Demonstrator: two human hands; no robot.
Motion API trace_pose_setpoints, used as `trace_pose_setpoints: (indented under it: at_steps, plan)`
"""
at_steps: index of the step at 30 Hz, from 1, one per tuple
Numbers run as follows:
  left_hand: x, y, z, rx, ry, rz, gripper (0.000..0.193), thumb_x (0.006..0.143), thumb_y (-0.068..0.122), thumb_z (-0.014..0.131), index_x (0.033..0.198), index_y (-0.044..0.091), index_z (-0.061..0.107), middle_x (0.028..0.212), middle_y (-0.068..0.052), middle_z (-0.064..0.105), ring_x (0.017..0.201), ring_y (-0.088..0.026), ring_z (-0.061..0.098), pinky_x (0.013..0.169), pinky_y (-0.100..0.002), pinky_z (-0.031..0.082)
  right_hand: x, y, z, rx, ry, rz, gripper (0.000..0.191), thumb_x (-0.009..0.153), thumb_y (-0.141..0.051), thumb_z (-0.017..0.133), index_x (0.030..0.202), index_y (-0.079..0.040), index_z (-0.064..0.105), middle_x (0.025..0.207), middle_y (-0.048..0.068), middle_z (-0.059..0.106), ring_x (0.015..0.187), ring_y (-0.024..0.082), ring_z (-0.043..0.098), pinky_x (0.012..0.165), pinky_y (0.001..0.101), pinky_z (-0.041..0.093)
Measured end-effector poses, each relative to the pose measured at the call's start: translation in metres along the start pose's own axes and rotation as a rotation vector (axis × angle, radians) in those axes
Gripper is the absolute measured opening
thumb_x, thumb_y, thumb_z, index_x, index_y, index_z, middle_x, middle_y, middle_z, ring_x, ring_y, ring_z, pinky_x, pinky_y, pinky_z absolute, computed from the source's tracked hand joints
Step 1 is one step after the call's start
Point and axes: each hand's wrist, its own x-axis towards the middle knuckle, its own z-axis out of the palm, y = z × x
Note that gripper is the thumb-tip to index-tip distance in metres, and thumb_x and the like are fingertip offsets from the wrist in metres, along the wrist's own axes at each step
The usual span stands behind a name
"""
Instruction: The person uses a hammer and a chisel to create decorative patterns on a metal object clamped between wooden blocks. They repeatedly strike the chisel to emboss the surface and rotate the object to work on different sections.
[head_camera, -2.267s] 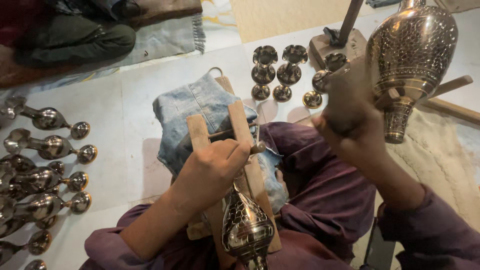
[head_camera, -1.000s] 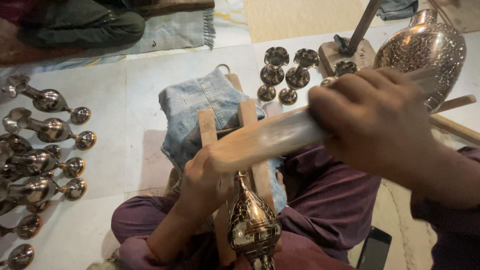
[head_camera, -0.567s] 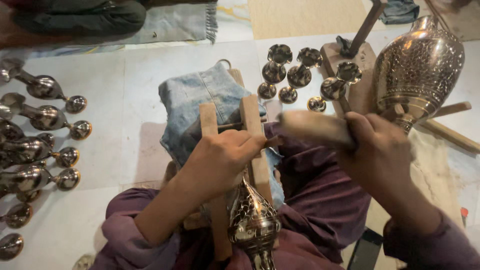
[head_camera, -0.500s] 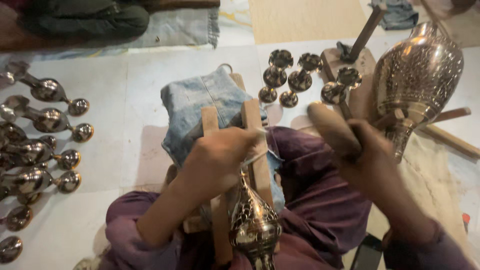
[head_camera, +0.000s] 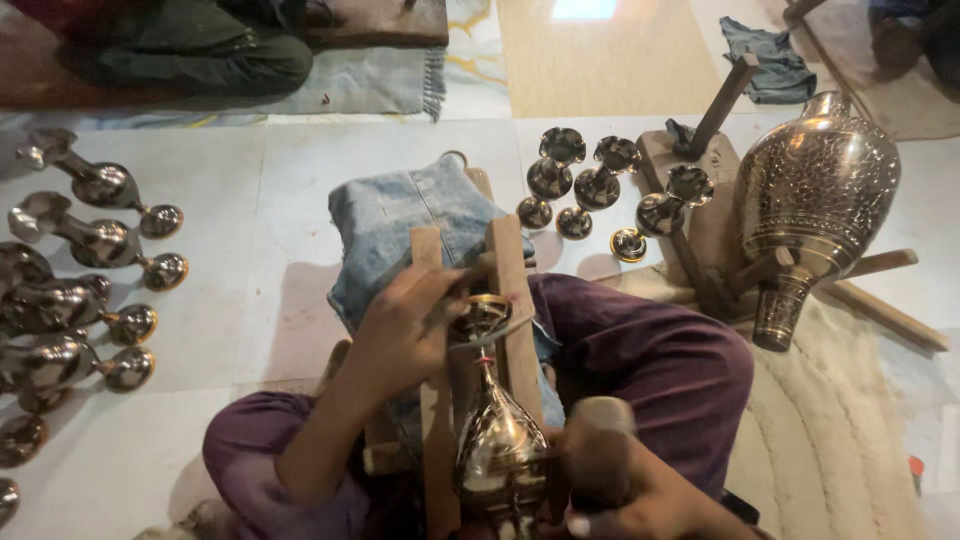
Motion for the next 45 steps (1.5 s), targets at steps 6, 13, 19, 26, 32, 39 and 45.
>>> trace_pose_setpoints:
  at_steps: [6, 13, 19, 26, 32, 39, 45]
  plan:
    - [0.055, 0.032, -0.003, 0.406, -0.475, -0.029, 0.022, 0.077, 0.013, 0.067, 0.098, 0.009, 0.068, 0.080, -0.015, 0.068, 0.083, -0.035, 0.068, 0.070, -0.051, 0.053, 0.003, 0.023, -0.025, -0.064, -0.011, 0.028, 0.076, 0.084, -0.004, 0.078, 0.149, -0.001, 0.039, 0.136, 0.015, 0.064, 0.125, 0.022, 0.062, 0.111, 0.0390, 0.051]
    - [0.046, 0.041, -0.017, 0.290, -0.267, -0.061, 0.016, 0.097, 0.021, 0.066, 0.108, 0.010, 0.066, 0.074, -0.009, 0.067, 0.068, -0.023, 0.068, 0.062, -0.042, 0.055, -0.016, 0.048, -0.068, -0.421, 0.261, 0.003, 0.045, 0.080, -0.002, 0.084, 0.122, 0.003, 0.067, 0.101, 0.007, 0.074, 0.096, 0.015, 0.071, 0.089, 0.0341, 0.060]
    - [0.015, 0.037, -0.020, -0.221, 0.050, 0.088, 0.036, 0.103, 0.026, 0.067, 0.129, 0.007, 0.052, 0.095, -0.008, 0.069, 0.086, -0.020, 0.075, 0.071, -0.033, 0.064, -0.015, 0.073, -0.110, -0.627, 0.702, -0.292, 0.024, 0.085, -0.007, 0.083, 0.103, 0.000, 0.070, 0.087, 0.005, 0.071, 0.077, 0.012, 0.067, 0.068, 0.0293, 0.057]
    - [0.041, 0.040, -0.008, -0.009, -0.185, 0.126, 0.041, 0.091, 0.018, 0.077, 0.125, 0.009, 0.057, 0.089, -0.013, 0.068, 0.073, -0.030, 0.073, 0.063, -0.041, 0.059, -0.006, 0.067, -0.151, -0.681, 0.755, -0.084, 0.048, 0.075, -0.001, 0.080, 0.119, -0.005, 0.060, 0.094, 0.007, 0.076, 0.085, 0.014, 0.073, 0.078, 0.0312, 0.060]
    - [0.065, 0.036, -0.009, 0.166, -0.393, 0.346, 0.034, 0.087, 0.003, 0.068, 0.117, 0.004, 0.053, 0.088, -0.012, 0.067, 0.083, -0.031, 0.073, 0.069, -0.042, 0.059, -0.020, -0.028, -0.114, -0.966, 0.826, -0.109, 0.071, 0.075, -0.008, 0.081, 0.140, -0.010, 0.051, 0.100, 0.007, 0.075, 0.088, 0.017, 0.073, 0.081, 0.0318, 0.060]
    - [0.074, 0.041, -0.011, 0.231, -0.553, 0.384, 0.027, 0.082, 0.011, 0.067, 0.105, 0.005, 0.054, 0.083, -0.009, 0.069, 0.080, -0.027, 0.074, 0.070, -0.039, 0.059, -0.019, -0.084, -0.071, -1.517, 1.017, -0.342, 0.078, 0.080, -0.009, 0.081, 0.150, -0.010, 0.047, 0.120, 0.018, 0.071, 0.106, 0.028, 0.073, 0.086, 0.0377, 0.058]
    - [0.068, 0.039, -0.012, 0.206, -0.466, 0.428, 0.022, 0.092, 0.012, 0.068, 0.109, 0.004, 0.056, 0.083, -0.009, 0.068, 0.077, -0.027, 0.073, 0.063, -0.041, 0.057, -0.020, -0.100, -0.068, -1.655, 1.001, -0.582, 0.071, 0.091, -0.009, 0.075, 0.155, -0.010, 0.045, 0.123, 0.019, 0.069, 0.105, 0.029, 0.073, 0.085, 0.0387, 0.059]
